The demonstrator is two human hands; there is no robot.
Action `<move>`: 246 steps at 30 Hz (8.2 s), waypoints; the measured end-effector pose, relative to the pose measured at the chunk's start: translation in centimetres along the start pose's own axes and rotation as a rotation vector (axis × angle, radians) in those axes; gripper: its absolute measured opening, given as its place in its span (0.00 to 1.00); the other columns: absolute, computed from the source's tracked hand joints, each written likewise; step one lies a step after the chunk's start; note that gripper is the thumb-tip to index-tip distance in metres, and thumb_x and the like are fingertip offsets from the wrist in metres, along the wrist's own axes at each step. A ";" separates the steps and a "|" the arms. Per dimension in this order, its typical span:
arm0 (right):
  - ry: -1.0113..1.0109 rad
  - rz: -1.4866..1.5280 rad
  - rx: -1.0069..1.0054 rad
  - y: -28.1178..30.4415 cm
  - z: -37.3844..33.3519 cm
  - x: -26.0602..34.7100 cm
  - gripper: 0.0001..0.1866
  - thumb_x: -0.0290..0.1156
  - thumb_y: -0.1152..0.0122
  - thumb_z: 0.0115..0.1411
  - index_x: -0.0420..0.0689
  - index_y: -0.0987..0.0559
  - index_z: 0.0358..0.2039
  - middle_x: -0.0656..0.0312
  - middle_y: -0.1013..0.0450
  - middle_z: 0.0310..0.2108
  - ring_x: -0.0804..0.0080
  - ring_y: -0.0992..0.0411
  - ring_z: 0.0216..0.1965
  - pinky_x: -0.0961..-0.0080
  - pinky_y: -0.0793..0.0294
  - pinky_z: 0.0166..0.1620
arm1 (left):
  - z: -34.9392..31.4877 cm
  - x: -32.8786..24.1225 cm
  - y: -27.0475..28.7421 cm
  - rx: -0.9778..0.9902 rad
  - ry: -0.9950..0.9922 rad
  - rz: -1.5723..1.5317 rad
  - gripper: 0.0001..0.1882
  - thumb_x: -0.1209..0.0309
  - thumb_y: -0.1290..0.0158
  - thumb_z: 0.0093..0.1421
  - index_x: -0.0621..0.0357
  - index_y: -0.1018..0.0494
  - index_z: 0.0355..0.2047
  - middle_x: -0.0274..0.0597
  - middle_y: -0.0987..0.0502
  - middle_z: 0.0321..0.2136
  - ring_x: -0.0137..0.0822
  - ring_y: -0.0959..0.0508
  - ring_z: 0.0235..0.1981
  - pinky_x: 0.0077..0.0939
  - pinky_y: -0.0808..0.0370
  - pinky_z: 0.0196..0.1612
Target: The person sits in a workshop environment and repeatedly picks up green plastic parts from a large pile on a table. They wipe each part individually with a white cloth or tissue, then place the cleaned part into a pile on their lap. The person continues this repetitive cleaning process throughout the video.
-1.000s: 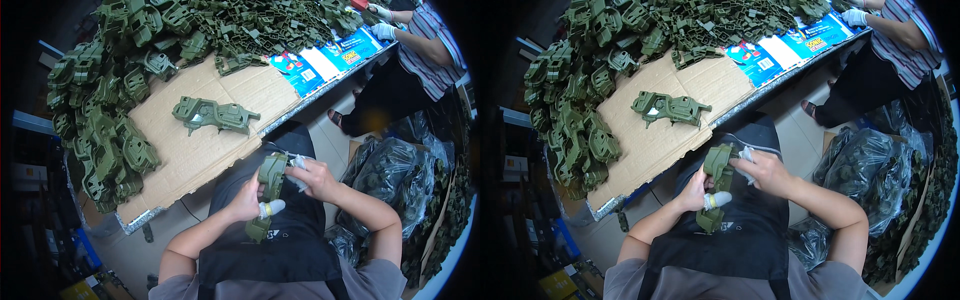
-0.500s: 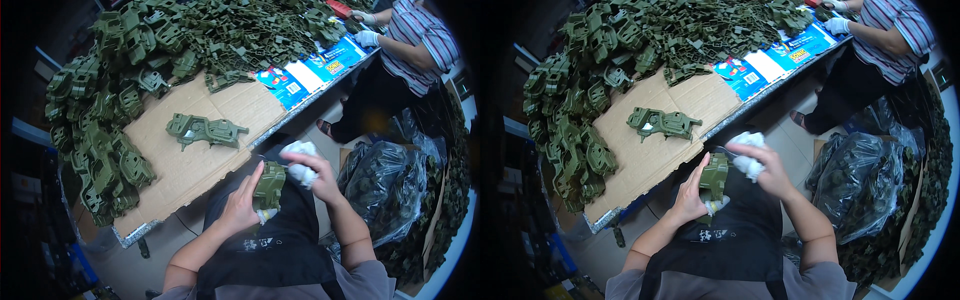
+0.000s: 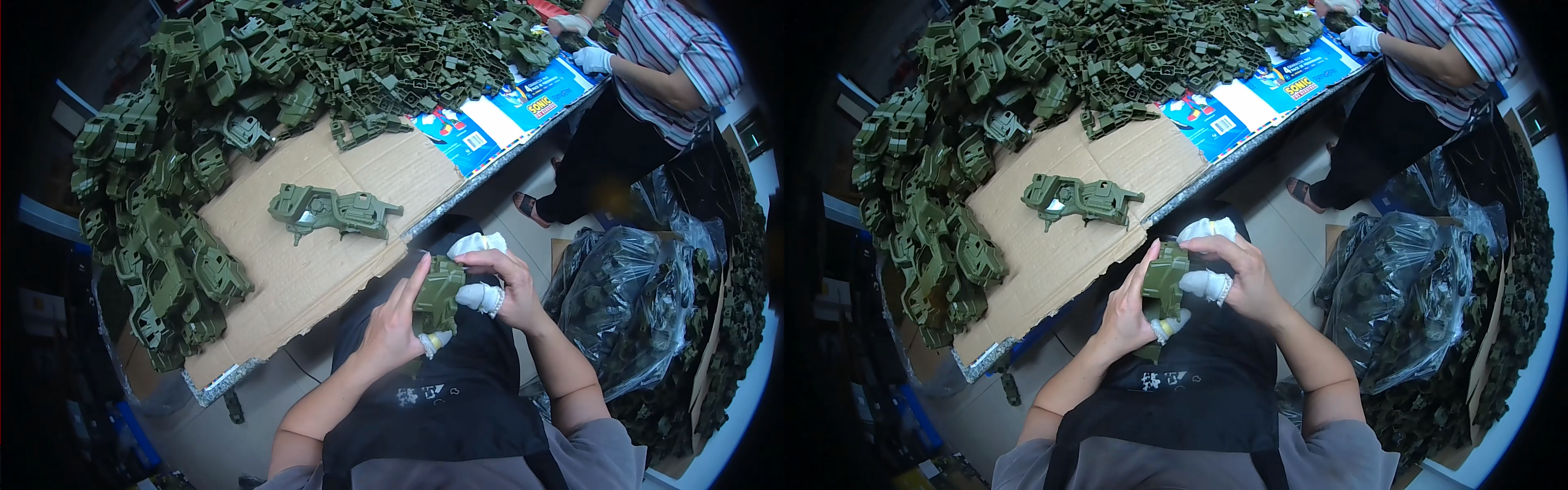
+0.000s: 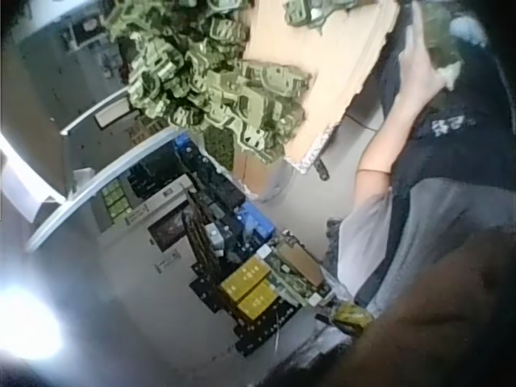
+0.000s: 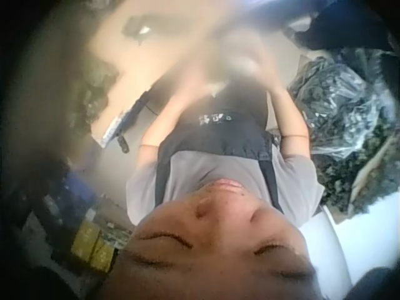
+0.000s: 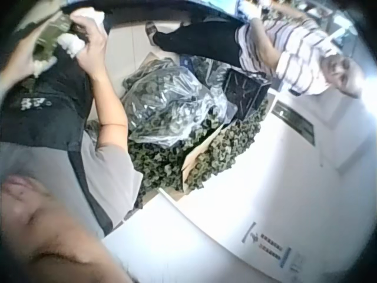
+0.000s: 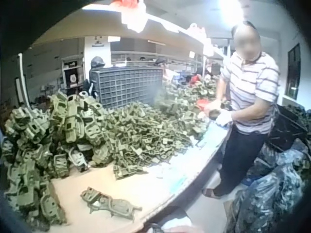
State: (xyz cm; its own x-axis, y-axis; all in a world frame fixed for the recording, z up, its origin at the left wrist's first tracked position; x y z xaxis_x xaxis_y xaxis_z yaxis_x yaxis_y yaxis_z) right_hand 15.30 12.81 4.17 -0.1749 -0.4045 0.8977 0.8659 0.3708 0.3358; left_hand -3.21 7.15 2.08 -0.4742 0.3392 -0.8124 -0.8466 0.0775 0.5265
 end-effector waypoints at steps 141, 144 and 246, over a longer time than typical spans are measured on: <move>0.154 0.146 0.165 -7.1 -1.2 1.3 0.32 0.34 0.46 0.58 0.46 0.45 0.62 0.50 0.45 0.59 0.56 0.46 0.60 0.69 0.47 0.59 | -3.5 5.5 2.2 -0.676 0.447 -0.958 0.25 0.50 0.63 0.63 0.55 0.36 0.50 0.43 0.28 0.44 0.40 0.26 0.44 0.39 0.27 0.47; -0.248 0.784 0.183 -7.1 -2.3 -0.3 0.33 0.32 0.47 0.59 0.45 0.48 0.63 0.56 0.47 0.61 0.67 0.48 0.62 0.73 0.48 0.60 | -4.1 6.0 1.5 -0.484 0.276 -1.005 0.32 0.44 0.65 0.61 0.59 0.36 0.51 0.47 0.29 0.45 0.43 0.27 0.45 0.43 0.30 0.50; 0.004 -0.263 0.456 -1.0 -1.4 2.6 0.39 0.35 0.33 0.43 0.45 0.38 0.57 0.51 0.36 0.51 0.52 0.34 0.49 0.67 0.36 0.51 | -4.9 1.6 -1.6 -0.021 0.196 -0.821 0.54 0.64 0.35 0.45 0.56 0.61 0.64 0.51 0.40 0.55 0.39 0.34 0.52 0.35 0.36 0.52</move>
State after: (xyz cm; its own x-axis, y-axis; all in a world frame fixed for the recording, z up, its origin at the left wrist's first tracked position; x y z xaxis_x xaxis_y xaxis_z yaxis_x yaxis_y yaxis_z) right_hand 14.64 10.23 5.76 -0.3560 -0.5356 0.7658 0.5011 0.5823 0.6402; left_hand -3.81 2.93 -1.28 0.2623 0.0140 -0.9649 -0.9442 0.2101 -0.2537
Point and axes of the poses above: each hand's wrist, its own z-axis towards the middle knuckle, its own y-axis out of the back of the hand, x = y × z, the point moved 1 cm from there along z, towards the middle knuckle
